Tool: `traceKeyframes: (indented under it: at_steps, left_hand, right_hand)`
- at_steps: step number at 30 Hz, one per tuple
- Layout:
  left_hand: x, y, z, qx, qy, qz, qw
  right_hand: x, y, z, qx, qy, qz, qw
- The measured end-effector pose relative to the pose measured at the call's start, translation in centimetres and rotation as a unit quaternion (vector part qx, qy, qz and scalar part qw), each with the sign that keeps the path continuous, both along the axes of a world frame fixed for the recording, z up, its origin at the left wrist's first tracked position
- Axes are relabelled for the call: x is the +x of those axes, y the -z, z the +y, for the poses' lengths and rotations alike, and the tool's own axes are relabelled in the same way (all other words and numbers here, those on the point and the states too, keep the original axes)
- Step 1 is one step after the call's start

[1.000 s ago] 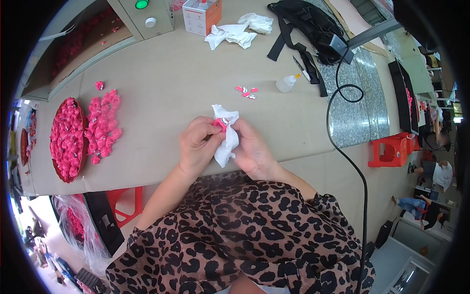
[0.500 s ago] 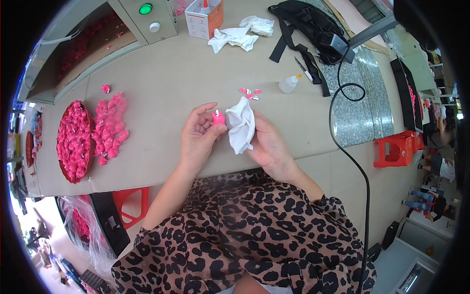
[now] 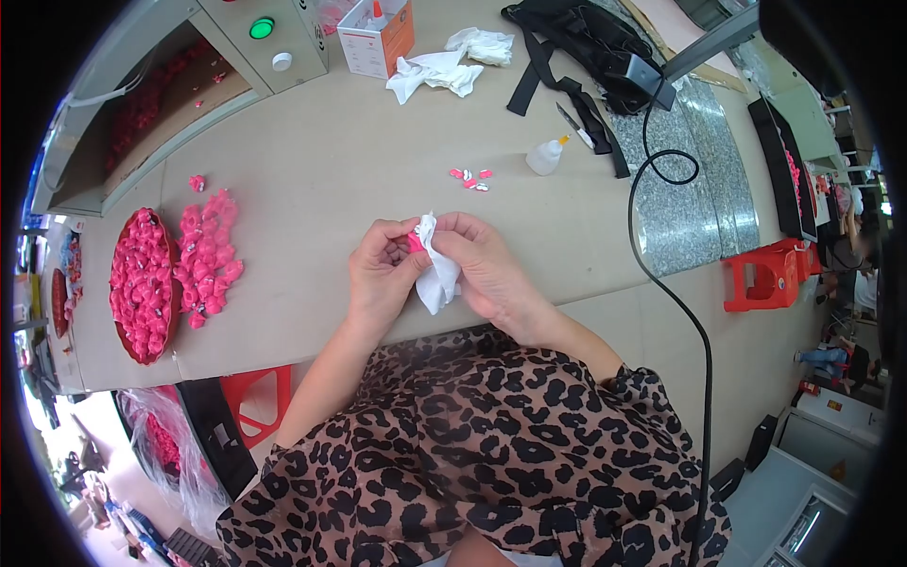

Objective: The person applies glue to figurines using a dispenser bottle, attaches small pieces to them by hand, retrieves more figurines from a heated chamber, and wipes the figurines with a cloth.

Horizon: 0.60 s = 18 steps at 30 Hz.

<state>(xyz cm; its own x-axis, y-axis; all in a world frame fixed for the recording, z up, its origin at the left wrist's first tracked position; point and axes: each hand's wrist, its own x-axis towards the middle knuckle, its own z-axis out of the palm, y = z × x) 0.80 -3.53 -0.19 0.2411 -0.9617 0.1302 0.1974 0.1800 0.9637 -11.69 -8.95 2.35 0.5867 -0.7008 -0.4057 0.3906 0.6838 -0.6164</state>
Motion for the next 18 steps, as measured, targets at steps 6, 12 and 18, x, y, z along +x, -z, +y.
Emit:
traceKeyframes:
  at_steps: [6,12,18]
  left_hand:
    - [0.4,-0.1,0.0,0.011,0.072,0.040,0.997]
    - [0.6,-0.7,-0.3,0.053,0.111,0.069,0.990]
    - [0.4,-0.6,-0.1,0.053,0.122,0.076,0.988]
  right_hand:
    - [-0.1,-0.3,-0.5,0.063,0.011,-0.037,0.997]
    - [-2.3,0.3,-2.2,-0.036,0.045,0.025,0.998]
    - [-2.7,1.0,-1.9,-0.327,0.041,0.190,0.925]
